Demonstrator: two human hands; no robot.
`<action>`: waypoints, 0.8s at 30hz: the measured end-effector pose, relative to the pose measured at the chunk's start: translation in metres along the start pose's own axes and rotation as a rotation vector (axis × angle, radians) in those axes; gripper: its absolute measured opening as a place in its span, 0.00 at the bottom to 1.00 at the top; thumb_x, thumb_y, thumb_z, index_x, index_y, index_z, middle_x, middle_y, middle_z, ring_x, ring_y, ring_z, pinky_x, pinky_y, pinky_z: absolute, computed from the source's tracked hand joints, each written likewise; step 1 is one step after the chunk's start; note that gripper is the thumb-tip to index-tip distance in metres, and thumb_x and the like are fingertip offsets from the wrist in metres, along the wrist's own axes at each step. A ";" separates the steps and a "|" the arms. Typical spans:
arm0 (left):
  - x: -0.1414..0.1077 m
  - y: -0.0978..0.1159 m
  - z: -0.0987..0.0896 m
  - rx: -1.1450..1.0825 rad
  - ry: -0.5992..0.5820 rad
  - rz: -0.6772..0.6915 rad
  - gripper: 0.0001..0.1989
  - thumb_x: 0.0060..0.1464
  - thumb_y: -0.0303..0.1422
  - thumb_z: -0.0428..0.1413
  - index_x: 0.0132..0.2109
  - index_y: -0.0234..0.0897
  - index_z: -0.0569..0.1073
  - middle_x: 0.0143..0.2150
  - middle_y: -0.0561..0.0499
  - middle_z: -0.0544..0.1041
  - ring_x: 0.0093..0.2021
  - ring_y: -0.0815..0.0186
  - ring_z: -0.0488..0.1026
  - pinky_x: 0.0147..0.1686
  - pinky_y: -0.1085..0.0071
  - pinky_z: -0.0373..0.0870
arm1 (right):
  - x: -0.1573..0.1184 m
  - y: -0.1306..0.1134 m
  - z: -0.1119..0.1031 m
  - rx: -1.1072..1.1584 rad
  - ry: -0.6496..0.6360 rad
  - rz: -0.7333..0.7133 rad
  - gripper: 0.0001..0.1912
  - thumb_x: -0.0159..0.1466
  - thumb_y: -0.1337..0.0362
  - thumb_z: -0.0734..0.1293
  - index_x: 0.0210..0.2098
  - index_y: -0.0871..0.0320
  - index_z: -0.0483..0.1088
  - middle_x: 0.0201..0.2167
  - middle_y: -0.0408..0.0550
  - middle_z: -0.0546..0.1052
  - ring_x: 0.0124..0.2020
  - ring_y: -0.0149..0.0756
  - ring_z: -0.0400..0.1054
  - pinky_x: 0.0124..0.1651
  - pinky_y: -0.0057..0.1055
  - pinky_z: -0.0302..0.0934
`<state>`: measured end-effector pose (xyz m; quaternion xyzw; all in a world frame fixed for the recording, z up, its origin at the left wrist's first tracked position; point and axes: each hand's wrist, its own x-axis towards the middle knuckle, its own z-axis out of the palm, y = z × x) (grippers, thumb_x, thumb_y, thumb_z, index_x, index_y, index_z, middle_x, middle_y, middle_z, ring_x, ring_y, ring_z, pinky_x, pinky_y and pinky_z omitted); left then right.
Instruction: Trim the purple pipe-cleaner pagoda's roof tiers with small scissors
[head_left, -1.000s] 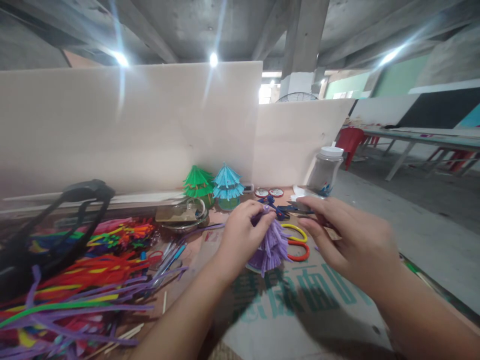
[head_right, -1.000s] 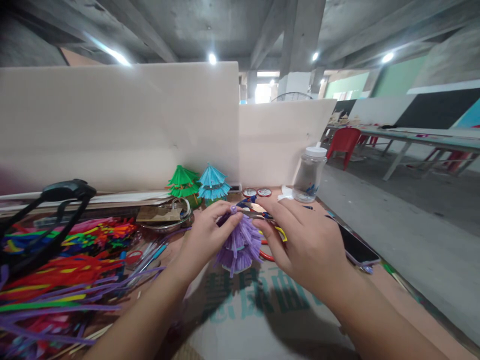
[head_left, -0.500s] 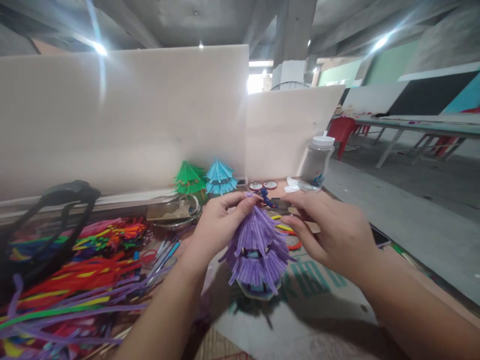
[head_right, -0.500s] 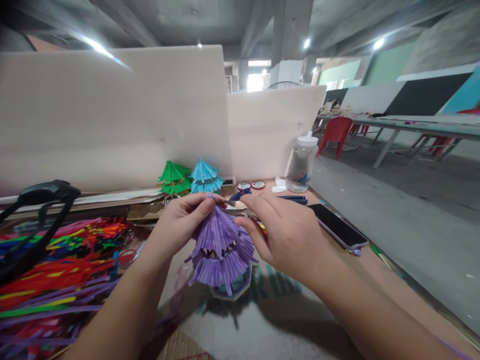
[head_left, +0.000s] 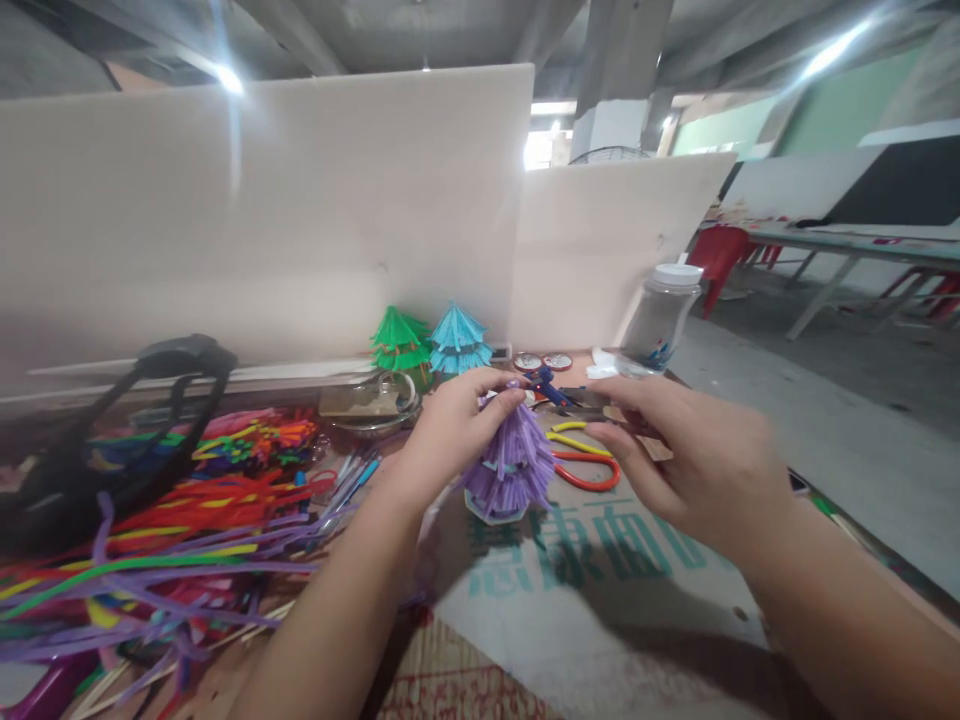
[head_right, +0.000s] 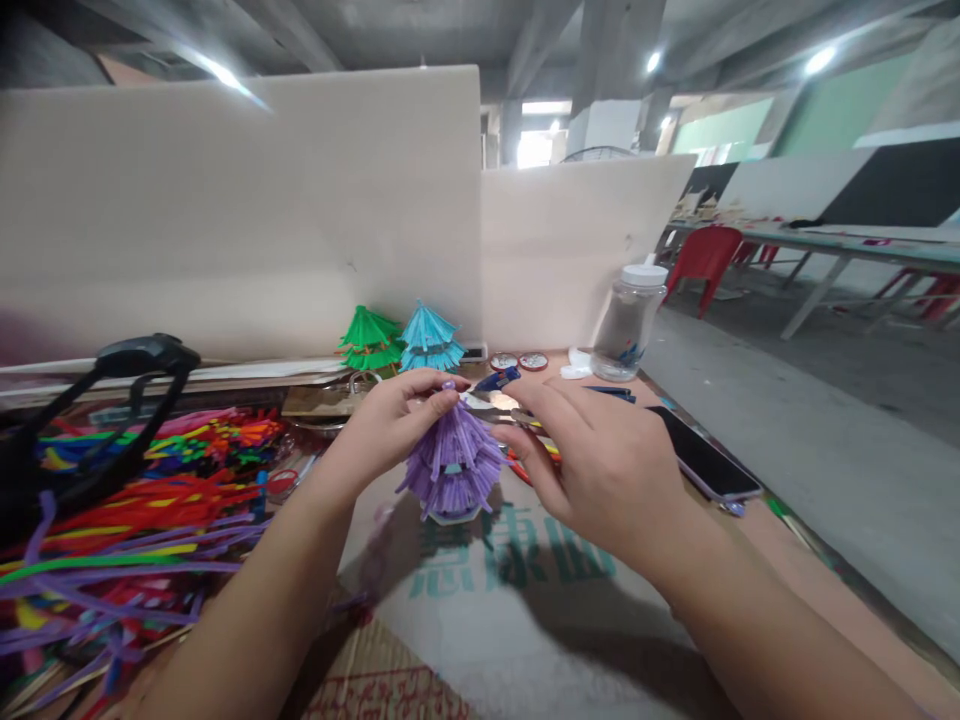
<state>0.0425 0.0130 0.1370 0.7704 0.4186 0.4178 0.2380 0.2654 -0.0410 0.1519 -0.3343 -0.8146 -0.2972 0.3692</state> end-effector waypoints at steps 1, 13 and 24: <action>0.000 0.000 -0.001 0.008 -0.014 -0.007 0.13 0.62 0.35 0.54 0.47 0.35 0.80 0.48 0.44 0.83 0.48 0.55 0.78 0.49 0.62 0.71 | 0.000 0.000 0.001 -0.003 0.002 -0.004 0.12 0.71 0.60 0.63 0.47 0.62 0.71 0.33 0.47 0.79 0.29 0.34 0.73 0.30 0.30 0.59; -0.003 0.011 -0.009 -0.377 0.081 0.013 0.10 0.60 0.38 0.60 0.44 0.39 0.82 0.43 0.50 0.85 0.43 0.64 0.79 0.43 0.72 0.71 | -0.001 0.003 0.007 0.032 0.007 -0.028 0.14 0.70 0.64 0.64 0.52 0.64 0.70 0.45 0.55 0.80 0.42 0.41 0.75 0.41 0.33 0.64; -0.009 0.018 -0.013 -0.603 0.090 0.036 0.06 0.59 0.38 0.62 0.40 0.45 0.83 0.38 0.55 0.84 0.40 0.70 0.79 0.41 0.78 0.72 | -0.006 -0.003 0.004 0.119 -0.050 -0.025 0.11 0.70 0.63 0.63 0.51 0.58 0.69 0.37 0.46 0.78 0.35 0.36 0.71 0.38 0.33 0.60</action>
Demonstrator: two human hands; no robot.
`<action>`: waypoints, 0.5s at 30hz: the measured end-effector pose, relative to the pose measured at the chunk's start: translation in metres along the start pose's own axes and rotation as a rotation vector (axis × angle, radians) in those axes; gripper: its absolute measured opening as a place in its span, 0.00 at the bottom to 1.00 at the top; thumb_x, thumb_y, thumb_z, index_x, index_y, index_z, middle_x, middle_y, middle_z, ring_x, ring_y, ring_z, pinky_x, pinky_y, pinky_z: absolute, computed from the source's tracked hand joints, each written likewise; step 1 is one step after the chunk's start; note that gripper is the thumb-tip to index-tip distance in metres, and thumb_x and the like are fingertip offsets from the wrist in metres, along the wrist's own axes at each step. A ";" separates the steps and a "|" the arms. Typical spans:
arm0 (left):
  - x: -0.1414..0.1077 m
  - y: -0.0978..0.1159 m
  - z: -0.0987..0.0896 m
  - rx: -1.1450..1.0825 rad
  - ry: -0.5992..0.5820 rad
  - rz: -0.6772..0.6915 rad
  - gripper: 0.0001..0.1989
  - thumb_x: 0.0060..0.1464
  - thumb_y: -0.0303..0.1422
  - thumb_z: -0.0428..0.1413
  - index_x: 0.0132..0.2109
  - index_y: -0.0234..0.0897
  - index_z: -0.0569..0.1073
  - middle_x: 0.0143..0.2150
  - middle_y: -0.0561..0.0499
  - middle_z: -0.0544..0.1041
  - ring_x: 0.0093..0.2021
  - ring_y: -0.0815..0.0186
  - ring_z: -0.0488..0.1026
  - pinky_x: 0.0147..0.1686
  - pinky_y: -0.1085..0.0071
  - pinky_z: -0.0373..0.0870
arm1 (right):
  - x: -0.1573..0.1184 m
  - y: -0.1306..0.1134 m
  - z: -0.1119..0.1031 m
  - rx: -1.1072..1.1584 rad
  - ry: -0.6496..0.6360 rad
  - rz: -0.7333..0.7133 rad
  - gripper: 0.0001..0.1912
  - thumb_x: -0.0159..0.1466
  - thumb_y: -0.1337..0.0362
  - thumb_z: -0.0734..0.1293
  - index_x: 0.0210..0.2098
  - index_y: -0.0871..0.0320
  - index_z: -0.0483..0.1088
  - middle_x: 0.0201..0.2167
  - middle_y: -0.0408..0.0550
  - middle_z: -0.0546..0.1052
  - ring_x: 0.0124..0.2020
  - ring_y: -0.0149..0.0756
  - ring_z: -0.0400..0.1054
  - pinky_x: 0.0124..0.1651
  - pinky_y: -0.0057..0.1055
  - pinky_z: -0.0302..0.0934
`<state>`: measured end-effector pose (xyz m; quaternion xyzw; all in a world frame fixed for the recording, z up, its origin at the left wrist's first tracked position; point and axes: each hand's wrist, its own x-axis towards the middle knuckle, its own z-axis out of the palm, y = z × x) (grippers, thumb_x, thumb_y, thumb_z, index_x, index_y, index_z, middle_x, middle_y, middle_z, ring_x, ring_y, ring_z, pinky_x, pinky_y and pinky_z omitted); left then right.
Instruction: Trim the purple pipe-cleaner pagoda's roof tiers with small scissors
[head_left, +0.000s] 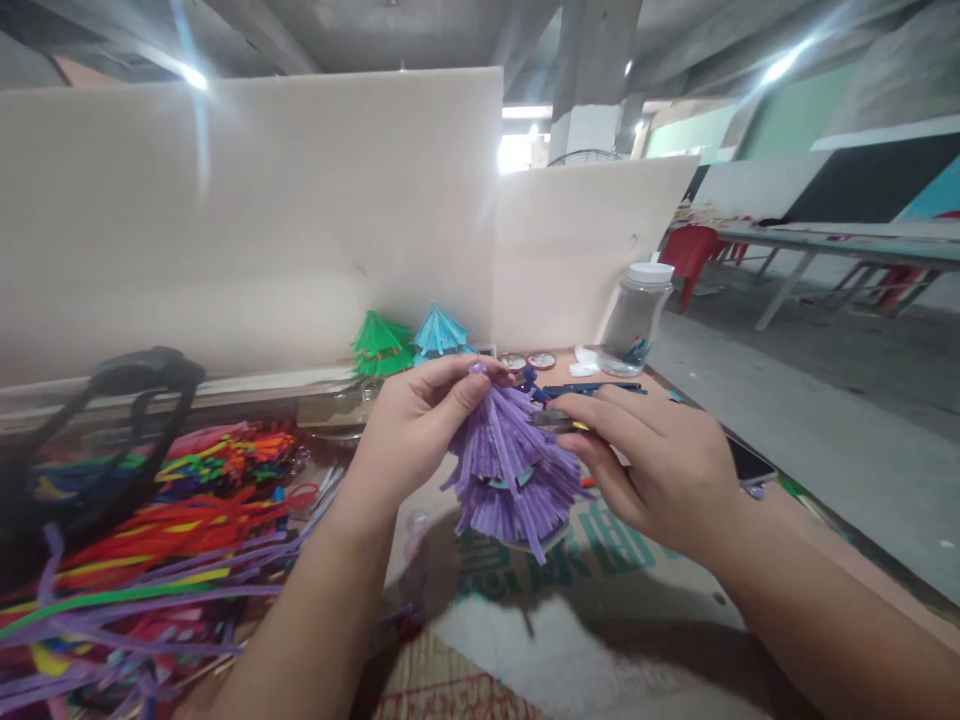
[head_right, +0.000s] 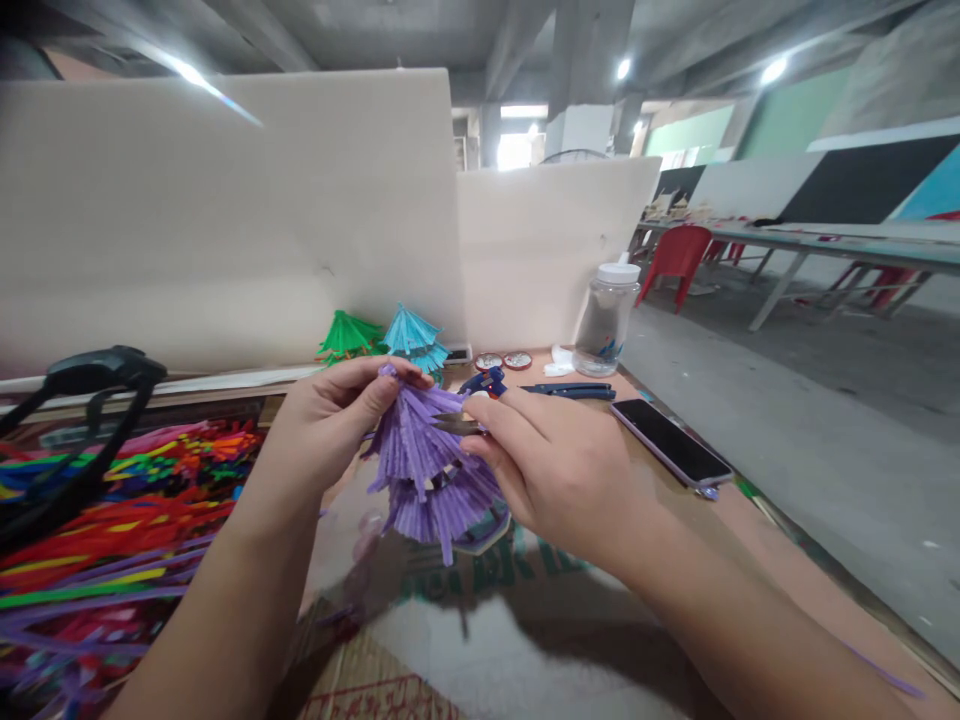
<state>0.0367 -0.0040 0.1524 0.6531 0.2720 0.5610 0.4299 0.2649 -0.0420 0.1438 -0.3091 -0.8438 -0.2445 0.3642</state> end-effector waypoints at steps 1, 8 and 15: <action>0.000 0.000 0.000 -0.002 0.012 -0.003 0.06 0.58 0.38 0.63 0.40 0.45 0.83 0.38 0.55 0.85 0.40 0.71 0.79 0.41 0.79 0.72 | 0.000 0.000 0.000 -0.009 0.000 0.001 0.11 0.70 0.63 0.63 0.51 0.58 0.69 0.36 0.46 0.78 0.35 0.36 0.71 0.37 0.33 0.60; 0.002 -0.004 -0.001 0.020 0.077 -0.102 0.06 0.51 0.39 0.68 0.36 0.45 0.84 0.35 0.55 0.85 0.33 0.73 0.77 0.34 0.81 0.71 | 0.002 -0.001 0.004 -0.054 -0.014 0.017 0.12 0.70 0.61 0.63 0.51 0.60 0.69 0.39 0.49 0.79 0.36 0.36 0.72 0.37 0.33 0.58; 0.004 -0.002 -0.002 0.024 0.104 -0.130 0.09 0.46 0.39 0.70 0.33 0.40 0.83 0.31 0.54 0.83 0.29 0.72 0.75 0.31 0.78 0.69 | 0.003 -0.001 0.002 -0.073 -0.021 0.003 0.11 0.71 0.62 0.62 0.49 0.60 0.71 0.33 0.45 0.77 0.32 0.36 0.70 0.34 0.33 0.56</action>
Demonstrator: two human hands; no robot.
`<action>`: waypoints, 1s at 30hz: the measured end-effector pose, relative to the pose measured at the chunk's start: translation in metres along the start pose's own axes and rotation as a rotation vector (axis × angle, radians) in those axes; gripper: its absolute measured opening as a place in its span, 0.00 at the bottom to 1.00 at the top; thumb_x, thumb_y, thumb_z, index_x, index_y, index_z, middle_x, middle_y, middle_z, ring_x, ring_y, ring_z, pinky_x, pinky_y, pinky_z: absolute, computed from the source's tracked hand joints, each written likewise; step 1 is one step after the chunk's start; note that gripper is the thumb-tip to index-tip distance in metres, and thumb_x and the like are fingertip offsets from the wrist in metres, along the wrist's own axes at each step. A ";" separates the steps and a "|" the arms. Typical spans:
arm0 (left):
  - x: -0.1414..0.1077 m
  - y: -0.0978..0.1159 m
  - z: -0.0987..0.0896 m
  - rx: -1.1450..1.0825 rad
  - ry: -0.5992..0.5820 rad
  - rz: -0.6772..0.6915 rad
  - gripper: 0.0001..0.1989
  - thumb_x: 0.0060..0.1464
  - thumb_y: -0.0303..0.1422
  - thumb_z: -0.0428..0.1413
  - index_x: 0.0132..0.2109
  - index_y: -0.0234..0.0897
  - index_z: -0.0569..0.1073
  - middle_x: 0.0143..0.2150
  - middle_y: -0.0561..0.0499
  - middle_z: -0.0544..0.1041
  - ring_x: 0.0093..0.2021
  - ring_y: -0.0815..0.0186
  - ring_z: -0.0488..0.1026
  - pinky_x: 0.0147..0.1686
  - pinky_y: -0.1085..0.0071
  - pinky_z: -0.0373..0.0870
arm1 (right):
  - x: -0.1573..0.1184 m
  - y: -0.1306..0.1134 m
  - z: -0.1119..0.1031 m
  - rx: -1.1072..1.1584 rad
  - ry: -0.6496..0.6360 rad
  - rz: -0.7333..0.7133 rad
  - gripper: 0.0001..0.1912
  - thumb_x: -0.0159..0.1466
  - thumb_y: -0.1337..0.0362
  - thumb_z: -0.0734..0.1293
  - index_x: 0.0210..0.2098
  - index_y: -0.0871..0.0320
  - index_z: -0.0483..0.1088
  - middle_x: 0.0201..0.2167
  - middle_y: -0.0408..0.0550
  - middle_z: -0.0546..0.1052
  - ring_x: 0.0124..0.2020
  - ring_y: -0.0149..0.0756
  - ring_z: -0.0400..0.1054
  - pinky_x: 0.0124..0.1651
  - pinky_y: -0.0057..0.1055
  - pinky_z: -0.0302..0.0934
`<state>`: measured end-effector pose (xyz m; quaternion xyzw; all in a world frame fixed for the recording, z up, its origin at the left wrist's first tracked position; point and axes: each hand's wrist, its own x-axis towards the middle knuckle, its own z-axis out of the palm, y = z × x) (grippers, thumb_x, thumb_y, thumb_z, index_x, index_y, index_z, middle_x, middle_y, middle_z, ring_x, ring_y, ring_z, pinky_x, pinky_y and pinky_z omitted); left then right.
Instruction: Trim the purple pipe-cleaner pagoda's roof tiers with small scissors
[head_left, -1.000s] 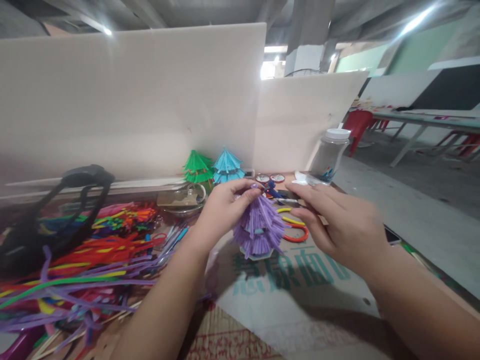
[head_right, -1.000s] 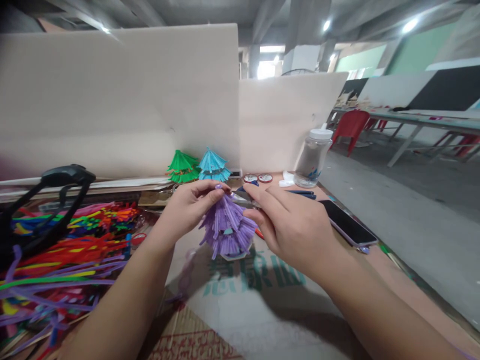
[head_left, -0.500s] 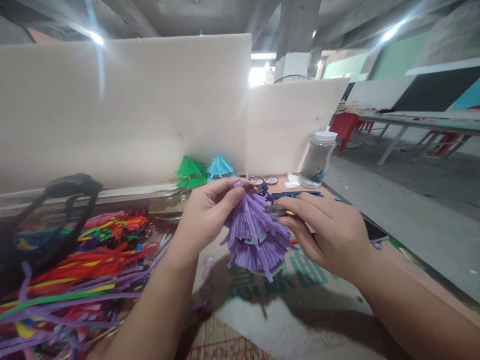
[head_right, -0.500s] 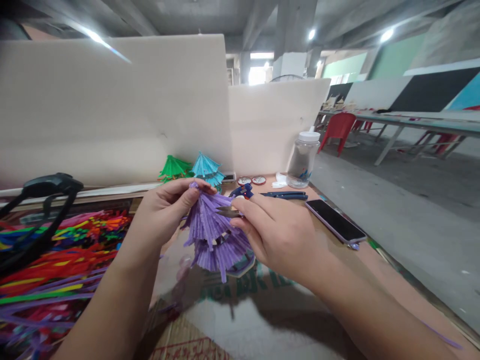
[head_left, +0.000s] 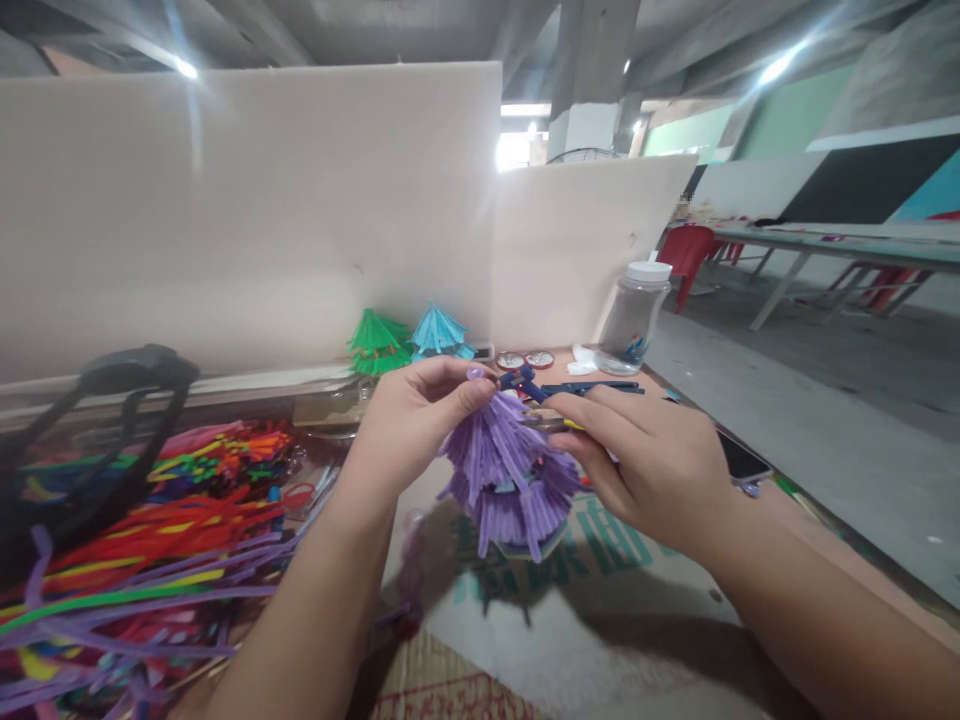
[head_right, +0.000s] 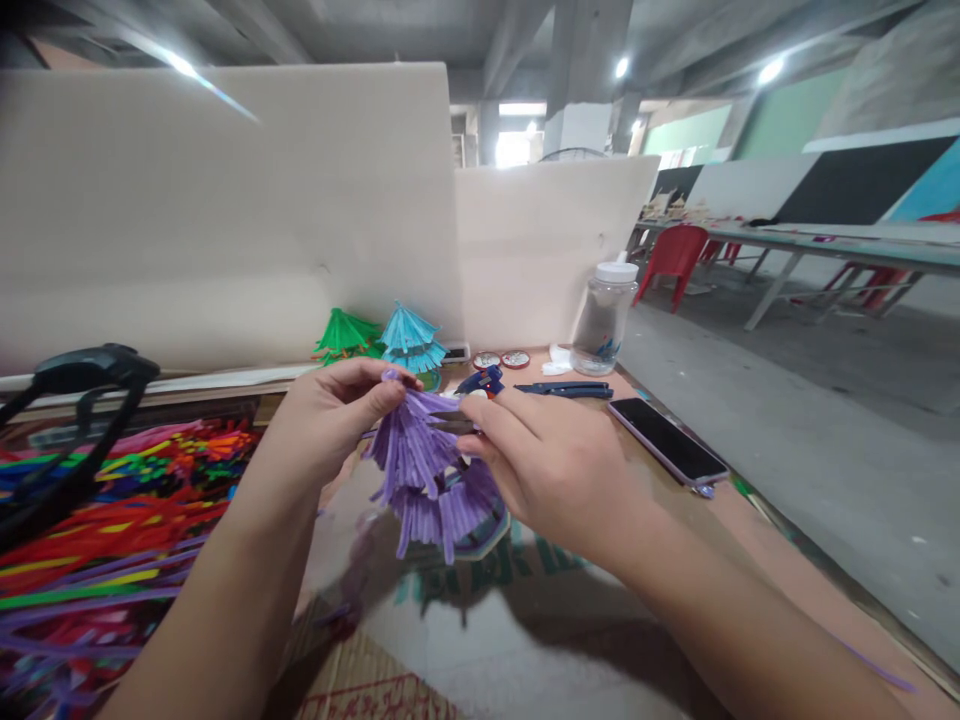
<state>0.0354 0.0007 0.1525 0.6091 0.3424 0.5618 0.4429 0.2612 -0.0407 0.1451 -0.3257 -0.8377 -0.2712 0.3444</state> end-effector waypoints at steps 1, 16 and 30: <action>0.000 0.000 0.000 0.000 0.003 -0.008 0.10 0.45 0.40 0.70 0.33 0.40 0.82 0.31 0.54 0.83 0.28 0.72 0.74 0.30 0.78 0.69 | 0.000 0.000 0.000 -0.005 -0.002 -0.003 0.11 0.71 0.62 0.62 0.48 0.60 0.71 0.32 0.44 0.76 0.31 0.35 0.69 0.33 0.33 0.55; -0.002 0.003 0.000 0.023 0.021 0.004 0.15 0.45 0.44 0.70 0.33 0.37 0.81 0.32 0.51 0.82 0.28 0.69 0.74 0.30 0.75 0.68 | 0.001 -0.003 0.000 0.045 0.023 -0.032 0.10 0.70 0.64 0.63 0.48 0.61 0.71 0.35 0.48 0.79 0.34 0.37 0.72 0.35 0.33 0.59; -0.005 0.002 0.005 0.035 -0.127 0.039 0.10 0.49 0.40 0.68 0.34 0.39 0.81 0.34 0.51 0.83 0.33 0.67 0.76 0.36 0.73 0.70 | 0.002 -0.005 0.002 0.035 0.060 -0.032 0.10 0.70 0.64 0.64 0.48 0.62 0.70 0.33 0.48 0.79 0.32 0.35 0.72 0.35 0.32 0.61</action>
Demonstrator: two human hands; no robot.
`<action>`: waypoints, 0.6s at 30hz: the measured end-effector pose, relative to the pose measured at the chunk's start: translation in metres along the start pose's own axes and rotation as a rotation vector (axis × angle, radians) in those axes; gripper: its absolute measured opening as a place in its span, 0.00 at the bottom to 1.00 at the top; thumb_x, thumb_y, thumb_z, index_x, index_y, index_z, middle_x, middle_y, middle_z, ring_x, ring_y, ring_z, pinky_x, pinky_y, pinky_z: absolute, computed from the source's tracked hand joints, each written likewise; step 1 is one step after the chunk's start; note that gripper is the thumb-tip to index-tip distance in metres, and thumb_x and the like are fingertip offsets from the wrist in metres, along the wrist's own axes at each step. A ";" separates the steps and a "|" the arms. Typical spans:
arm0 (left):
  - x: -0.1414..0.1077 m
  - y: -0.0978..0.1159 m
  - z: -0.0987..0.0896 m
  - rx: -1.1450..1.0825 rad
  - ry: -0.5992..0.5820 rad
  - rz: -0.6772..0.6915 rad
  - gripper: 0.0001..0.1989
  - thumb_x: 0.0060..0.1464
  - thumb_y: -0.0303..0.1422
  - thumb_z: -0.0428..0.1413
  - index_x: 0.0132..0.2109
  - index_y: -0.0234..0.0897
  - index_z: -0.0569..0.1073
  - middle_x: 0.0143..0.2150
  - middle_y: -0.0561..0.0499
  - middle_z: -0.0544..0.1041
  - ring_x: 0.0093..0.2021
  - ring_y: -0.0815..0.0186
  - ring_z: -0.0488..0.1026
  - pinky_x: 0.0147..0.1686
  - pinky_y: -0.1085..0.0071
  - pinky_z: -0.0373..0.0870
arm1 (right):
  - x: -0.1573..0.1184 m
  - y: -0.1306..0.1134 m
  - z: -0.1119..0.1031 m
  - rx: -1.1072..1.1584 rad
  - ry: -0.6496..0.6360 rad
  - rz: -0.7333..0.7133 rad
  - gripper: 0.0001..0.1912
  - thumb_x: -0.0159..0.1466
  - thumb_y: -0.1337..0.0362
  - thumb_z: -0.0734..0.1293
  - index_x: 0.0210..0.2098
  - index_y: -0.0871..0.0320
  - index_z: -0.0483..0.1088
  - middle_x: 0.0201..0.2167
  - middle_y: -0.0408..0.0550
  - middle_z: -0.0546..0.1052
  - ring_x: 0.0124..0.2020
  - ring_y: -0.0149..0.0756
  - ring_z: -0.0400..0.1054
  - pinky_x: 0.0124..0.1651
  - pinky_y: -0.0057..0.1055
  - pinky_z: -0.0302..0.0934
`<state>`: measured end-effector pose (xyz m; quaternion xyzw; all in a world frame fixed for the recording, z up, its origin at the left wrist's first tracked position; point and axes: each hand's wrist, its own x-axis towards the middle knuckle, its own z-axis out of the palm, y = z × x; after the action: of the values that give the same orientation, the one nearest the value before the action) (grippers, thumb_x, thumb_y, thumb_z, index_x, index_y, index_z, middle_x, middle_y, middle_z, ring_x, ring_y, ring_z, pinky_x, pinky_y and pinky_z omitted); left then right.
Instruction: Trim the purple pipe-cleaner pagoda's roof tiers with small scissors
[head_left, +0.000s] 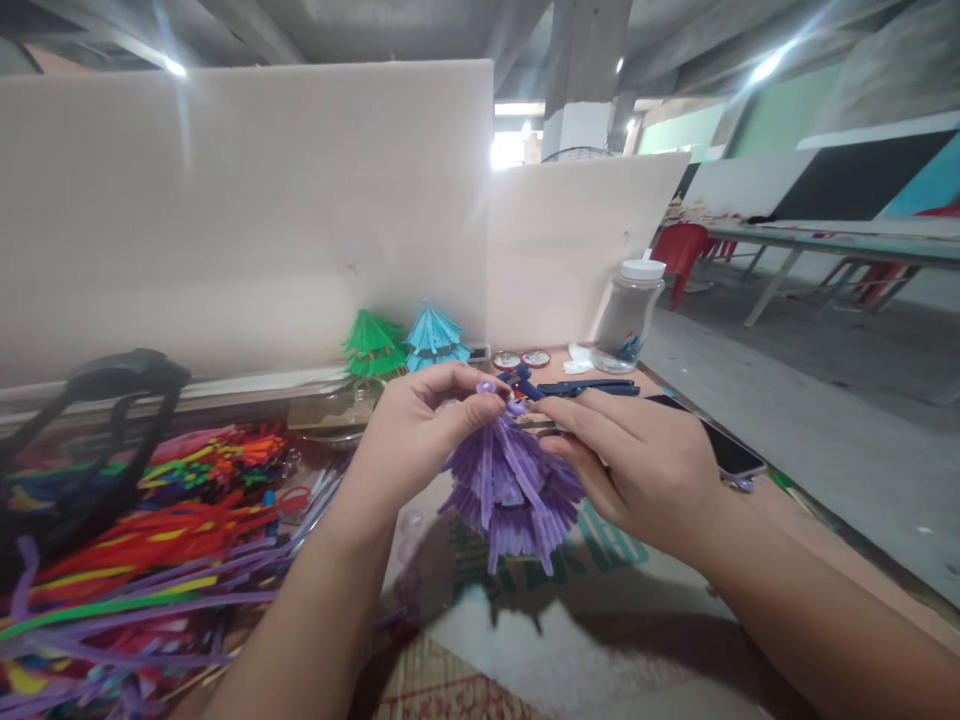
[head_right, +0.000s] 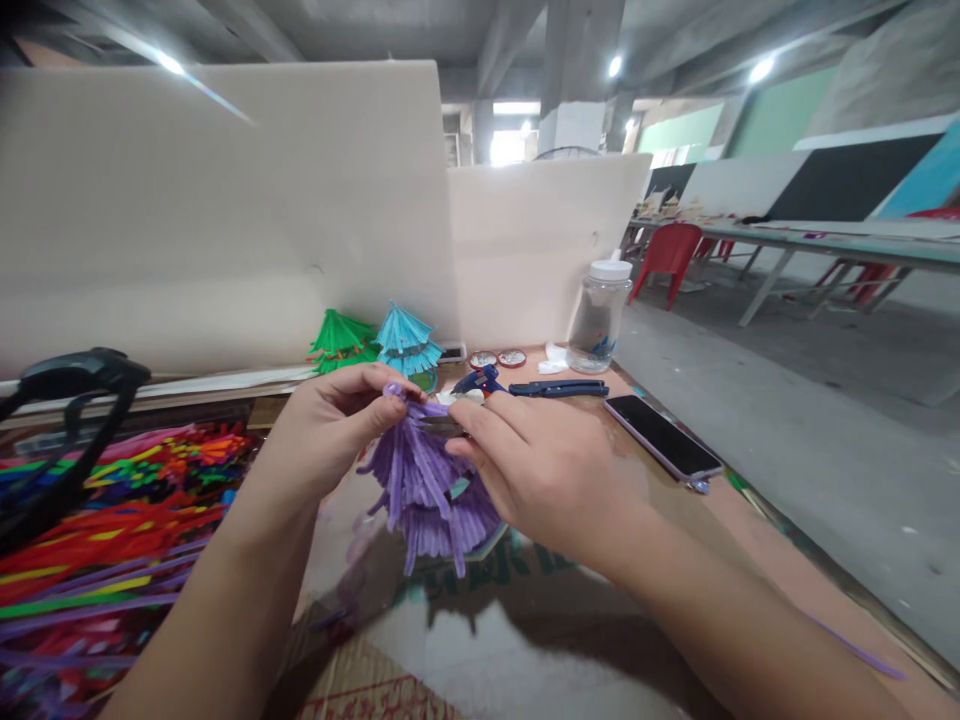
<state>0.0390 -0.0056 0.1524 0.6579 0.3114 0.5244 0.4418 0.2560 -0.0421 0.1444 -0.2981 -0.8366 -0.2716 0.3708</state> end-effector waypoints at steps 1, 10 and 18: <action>0.000 0.000 0.001 0.005 0.002 0.007 0.10 0.49 0.40 0.68 0.34 0.38 0.81 0.34 0.51 0.83 0.33 0.67 0.76 0.37 0.73 0.70 | 0.000 0.000 0.000 -0.004 -0.003 0.002 0.10 0.70 0.64 0.63 0.48 0.62 0.70 0.33 0.48 0.79 0.32 0.35 0.72 0.35 0.32 0.61; -0.001 0.003 0.005 0.059 -0.011 0.043 0.07 0.50 0.37 0.68 0.34 0.39 0.81 0.34 0.52 0.83 0.35 0.67 0.76 0.41 0.73 0.69 | 0.002 -0.001 0.000 -0.056 -0.009 0.000 0.09 0.71 0.64 0.62 0.44 0.61 0.72 0.28 0.45 0.76 0.29 0.34 0.69 0.32 0.32 0.57; -0.001 0.003 0.006 0.079 -0.014 0.038 0.07 0.51 0.37 0.67 0.33 0.39 0.81 0.34 0.52 0.83 0.36 0.66 0.76 0.41 0.72 0.69 | 0.000 0.001 -0.001 -0.042 -0.023 0.007 0.10 0.71 0.63 0.63 0.47 0.60 0.71 0.35 0.48 0.80 0.32 0.35 0.72 0.35 0.32 0.59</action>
<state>0.0439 -0.0096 0.1546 0.6843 0.3160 0.5155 0.4076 0.2572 -0.0420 0.1447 -0.3117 -0.8340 -0.2846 0.3554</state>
